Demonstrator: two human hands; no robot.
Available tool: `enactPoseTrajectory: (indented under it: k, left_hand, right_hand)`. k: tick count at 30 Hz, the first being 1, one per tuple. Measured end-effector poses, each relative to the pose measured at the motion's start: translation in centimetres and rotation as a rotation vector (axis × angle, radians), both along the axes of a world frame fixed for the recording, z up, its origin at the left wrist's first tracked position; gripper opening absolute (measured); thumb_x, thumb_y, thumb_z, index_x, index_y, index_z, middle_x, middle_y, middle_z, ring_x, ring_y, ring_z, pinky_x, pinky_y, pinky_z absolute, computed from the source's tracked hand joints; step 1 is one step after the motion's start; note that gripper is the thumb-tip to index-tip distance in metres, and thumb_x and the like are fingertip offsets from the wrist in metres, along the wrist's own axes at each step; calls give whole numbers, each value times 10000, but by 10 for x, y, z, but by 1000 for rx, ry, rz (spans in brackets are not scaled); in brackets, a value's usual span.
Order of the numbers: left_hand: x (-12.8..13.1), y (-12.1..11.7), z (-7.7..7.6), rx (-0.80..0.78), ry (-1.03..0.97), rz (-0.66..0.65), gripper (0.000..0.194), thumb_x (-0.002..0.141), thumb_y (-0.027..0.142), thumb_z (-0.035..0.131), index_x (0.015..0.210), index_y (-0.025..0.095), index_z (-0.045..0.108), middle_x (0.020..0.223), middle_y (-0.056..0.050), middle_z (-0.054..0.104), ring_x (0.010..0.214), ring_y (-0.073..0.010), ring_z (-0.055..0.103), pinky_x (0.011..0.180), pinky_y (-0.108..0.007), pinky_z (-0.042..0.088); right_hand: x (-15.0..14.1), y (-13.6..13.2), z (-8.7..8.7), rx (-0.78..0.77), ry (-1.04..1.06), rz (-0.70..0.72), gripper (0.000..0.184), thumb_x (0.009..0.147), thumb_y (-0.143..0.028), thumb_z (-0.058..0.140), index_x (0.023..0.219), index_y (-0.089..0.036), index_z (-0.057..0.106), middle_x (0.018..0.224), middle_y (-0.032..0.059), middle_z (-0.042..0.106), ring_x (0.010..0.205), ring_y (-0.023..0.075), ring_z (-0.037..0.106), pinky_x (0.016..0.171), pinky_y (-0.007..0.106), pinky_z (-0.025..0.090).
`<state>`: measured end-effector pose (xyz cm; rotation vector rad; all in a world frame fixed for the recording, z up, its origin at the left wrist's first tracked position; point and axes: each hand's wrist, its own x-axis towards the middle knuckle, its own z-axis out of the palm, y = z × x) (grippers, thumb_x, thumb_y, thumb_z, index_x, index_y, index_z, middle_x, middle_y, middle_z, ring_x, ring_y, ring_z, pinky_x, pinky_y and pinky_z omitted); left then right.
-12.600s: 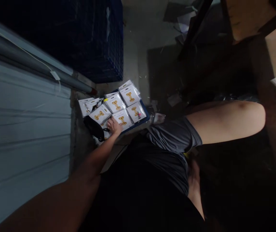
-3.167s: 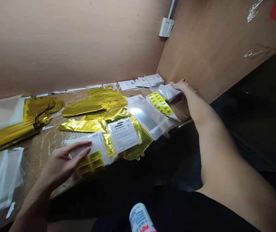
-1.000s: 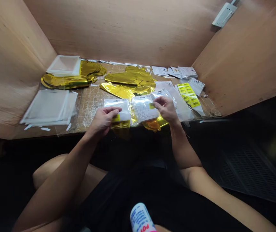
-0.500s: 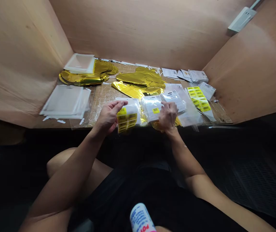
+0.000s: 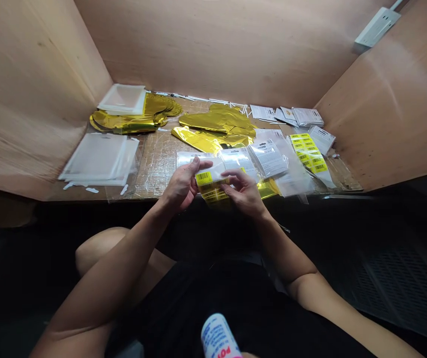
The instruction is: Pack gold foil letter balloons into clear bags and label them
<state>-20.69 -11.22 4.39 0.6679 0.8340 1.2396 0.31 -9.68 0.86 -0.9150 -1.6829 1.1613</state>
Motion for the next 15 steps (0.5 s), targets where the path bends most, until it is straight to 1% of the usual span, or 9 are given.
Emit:
enactPoseTrajectory:
  k: [2,6,9,11,12,14,15]
  left_hand:
    - [3,-1,0,0,13,-20,645,917,668,785,1160,71,752,1093,-202,801,1001,-342,814,870,-485,690]
    - [8,1,3,-30,17,-31,652,922,674,769,1165,70,752,1072,-205,803,997,-348,815,880,-495,688]
    - [13,3,5,-62,2,-24,644,936,673,749,1170,73,741,1038,-197,801,963,-335,818,864,-485,691]
    - [16,6,5,-61,-6,-17,624,938,646,758,1185,73,727,1030,-189,800,938,-325,819,856,-477,694]
    - [17,7,5,-56,-9,-9,612,941,628,762,1193,72,720,1032,-186,799,932,-321,819,855,-475,695]
    - [17,10,4,-48,-15,20,584,953,597,757,1195,67,710,1044,-185,796,939,-320,815,853,-475,697]
    - [17,12,4,-50,-17,44,569,962,586,748,1186,65,708,1050,-187,794,946,-322,812,850,-476,699]
  right_hand:
    - [4,0,0,52,-38,-24,229,937,-400,789,1117,-270,732,909,6,725,820,195,708,717,316,575]
    - [7,-2,-1,283,-128,-162,117,979,-370,748,1062,-293,780,981,37,775,865,231,731,831,400,621]
    - [5,-9,-4,433,-159,-209,94,1016,-324,708,1033,-311,800,991,60,778,911,254,738,894,446,626]
    - [6,-17,-5,494,-182,-220,101,1018,-307,709,1010,-320,809,1016,75,755,958,262,728,892,454,625]
    - [9,-19,-4,517,-192,-236,88,1009,-314,725,994,-321,812,1059,84,741,1012,272,720,900,462,623]
    - [24,-15,2,533,-161,-313,75,998,-356,744,973,-312,800,1119,94,713,1100,289,700,932,479,616]
    - [38,-7,7,519,-125,-369,94,1001,-382,740,976,-304,787,1111,90,706,1099,288,696,944,483,611]
